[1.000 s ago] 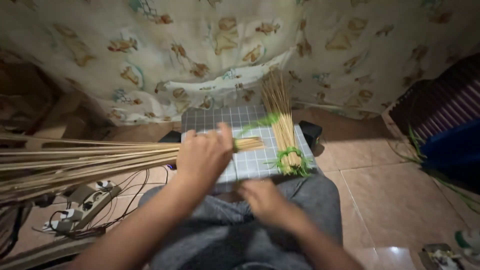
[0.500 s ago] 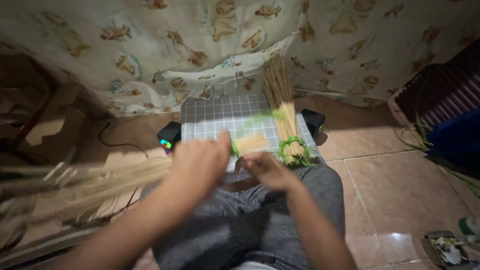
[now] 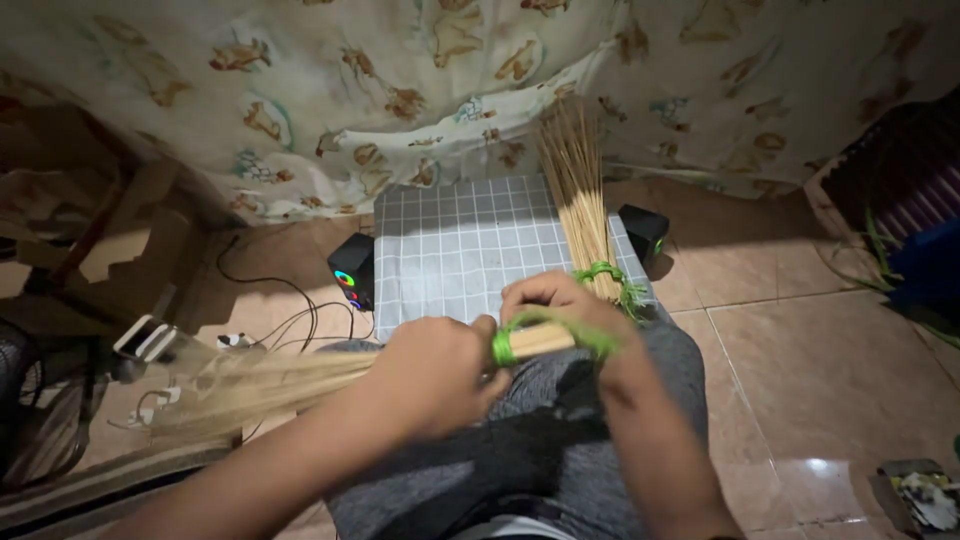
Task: Gathering thin wooden sticks into bundles and securing them with green plastic strips.
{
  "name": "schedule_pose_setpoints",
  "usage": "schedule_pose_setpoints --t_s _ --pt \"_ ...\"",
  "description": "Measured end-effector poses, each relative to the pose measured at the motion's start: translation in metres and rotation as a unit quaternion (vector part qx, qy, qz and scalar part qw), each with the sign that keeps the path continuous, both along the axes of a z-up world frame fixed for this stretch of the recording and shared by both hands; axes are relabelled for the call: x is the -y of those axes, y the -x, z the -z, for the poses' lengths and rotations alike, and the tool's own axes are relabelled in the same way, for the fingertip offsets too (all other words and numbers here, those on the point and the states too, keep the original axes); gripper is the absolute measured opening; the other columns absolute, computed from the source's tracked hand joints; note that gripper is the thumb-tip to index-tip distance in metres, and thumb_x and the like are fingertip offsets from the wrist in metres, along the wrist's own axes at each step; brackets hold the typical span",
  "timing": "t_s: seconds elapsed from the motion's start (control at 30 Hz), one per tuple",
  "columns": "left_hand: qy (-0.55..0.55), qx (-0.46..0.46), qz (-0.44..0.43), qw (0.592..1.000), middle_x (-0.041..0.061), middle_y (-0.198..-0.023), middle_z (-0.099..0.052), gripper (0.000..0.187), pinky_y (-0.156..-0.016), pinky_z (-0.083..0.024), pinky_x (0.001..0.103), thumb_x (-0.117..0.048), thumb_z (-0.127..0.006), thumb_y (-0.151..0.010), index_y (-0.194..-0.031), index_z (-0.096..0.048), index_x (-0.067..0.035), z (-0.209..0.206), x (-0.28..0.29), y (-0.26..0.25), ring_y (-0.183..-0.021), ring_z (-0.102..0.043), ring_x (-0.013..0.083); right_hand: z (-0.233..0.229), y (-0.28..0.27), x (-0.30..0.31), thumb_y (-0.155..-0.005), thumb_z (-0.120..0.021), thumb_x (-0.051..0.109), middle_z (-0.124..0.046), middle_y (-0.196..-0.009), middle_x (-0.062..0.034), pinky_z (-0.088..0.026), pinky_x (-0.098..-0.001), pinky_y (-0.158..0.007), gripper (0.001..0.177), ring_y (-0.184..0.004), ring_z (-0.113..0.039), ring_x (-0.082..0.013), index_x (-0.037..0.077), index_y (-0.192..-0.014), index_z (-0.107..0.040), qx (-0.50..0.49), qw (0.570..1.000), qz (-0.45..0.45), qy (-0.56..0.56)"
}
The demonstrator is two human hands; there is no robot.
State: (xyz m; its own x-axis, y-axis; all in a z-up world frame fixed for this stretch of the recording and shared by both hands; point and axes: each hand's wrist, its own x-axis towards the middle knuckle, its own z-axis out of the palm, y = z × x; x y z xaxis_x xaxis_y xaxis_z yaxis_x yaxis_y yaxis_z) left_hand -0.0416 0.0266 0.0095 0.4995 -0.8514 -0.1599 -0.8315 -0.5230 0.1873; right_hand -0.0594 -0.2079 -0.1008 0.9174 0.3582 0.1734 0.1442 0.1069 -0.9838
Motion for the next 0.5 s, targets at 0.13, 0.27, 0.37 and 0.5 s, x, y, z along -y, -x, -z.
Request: schedule_pose_setpoints --t_s 0.13,0.27,0.37,0.5 --pt "0.005 -0.221 -0.078 0.972 0.026 -0.093 -0.077 0.060 -0.081 -0.059 0.054 -0.053 -0.037 -0.095 -0.104 -0.069 -0.003 -0.040 0.001 -0.007 -0.096 -0.073 0.0491 0.016 0.011 -0.032 -0.086 -0.085 0.033 -0.064 -0.073 -0.0045 -0.044 -0.0235 -0.051 0.032 -0.059 -0.055 -0.0106 0.004 -0.087 -0.072 0.013 0.976 -0.036 -0.216" --pt "0.157 -0.415 -0.185 0.877 0.019 -0.075 -0.075 0.044 -0.069 -0.063 0.039 -0.036 -0.055 -0.095 -0.095 -0.071 0.005 -0.021 0.003 -0.018 -0.067 -0.079 0.0279 0.007 0.031 -0.051 -0.094 -0.063 0.007 -0.060 -0.051 -0.0069 -0.048 -0.0310 -0.049 0.023 -0.044 -0.056 -0.0182 0.002 -0.073 -0.069 0.006 0.973 0.221 -0.071" --pt "0.267 -0.517 -0.215 0.785 0.024 -0.068 -0.071 0.039 -0.063 -0.063 0.041 -0.031 -0.062 -0.093 -0.091 -0.069 0.007 0.008 0.014 -0.027 -0.059 -0.075 0.0304 -0.003 0.043 -0.053 -0.095 -0.060 0.010 -0.061 -0.052 -0.0073 -0.050 -0.0329 -0.049 0.022 -0.046 -0.058 -0.0205 0.000 -0.077 -0.070 0.066 0.945 0.319 0.015" --pt "0.403 -0.662 -0.195 0.601 0.017 -0.047 -0.045 0.037 -0.043 -0.056 0.042 -0.034 -0.047 -0.097 -0.101 -0.059 0.001 0.064 0.032 -0.040 -0.028 -0.046 0.0243 -0.042 0.056 -0.062 -0.099 -0.058 0.016 -0.064 -0.075 -0.0084 -0.052 -0.0350 -0.066 0.030 -0.067 -0.063 -0.0266 0.006 -0.071 -0.064 0.273 0.825 0.456 0.191"
